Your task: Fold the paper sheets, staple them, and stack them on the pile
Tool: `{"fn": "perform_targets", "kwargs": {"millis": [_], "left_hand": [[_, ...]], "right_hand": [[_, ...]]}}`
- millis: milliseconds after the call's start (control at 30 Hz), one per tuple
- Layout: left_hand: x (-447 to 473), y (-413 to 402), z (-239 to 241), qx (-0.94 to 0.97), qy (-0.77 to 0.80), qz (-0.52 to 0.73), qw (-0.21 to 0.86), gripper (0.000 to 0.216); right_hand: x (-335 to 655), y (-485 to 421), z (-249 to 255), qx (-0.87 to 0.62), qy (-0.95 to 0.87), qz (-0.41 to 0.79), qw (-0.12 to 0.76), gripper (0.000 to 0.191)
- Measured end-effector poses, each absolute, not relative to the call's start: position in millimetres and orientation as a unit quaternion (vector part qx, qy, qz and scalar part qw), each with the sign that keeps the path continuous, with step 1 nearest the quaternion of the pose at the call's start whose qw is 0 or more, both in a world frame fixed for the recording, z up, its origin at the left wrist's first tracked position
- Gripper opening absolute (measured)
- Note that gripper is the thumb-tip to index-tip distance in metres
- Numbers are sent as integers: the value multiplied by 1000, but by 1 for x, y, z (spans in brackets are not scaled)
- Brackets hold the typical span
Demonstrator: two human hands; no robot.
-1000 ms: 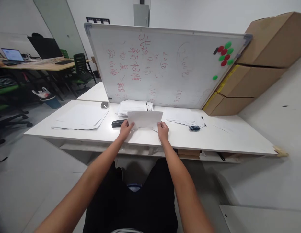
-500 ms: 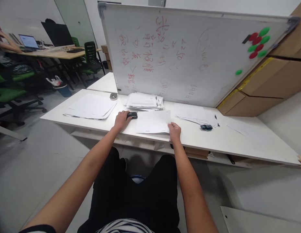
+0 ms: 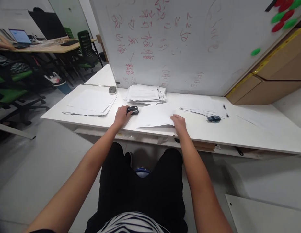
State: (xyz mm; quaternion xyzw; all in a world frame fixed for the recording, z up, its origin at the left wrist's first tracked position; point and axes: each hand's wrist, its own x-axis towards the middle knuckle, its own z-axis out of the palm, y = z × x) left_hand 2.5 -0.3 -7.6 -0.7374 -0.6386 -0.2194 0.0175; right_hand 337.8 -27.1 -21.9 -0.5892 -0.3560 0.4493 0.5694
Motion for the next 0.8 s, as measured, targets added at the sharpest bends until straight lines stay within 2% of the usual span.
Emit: {"fn": "perform_targets", "kwargs": {"millis": [133,400,800], "left_hand": [[3,-1,-7,-738,-639,-218,16,39],[4,-4,-3,-734,-641,-224,-11,38],[4,-5,-2,-727,-647,-232,-15,39]], "right_hand": [[340,-28,-13,-593,-317,476,566,37],[335,-29,-9,-615,-342,465,537,31],[341,-28,-15,-582,-335,466,575,31]]}}
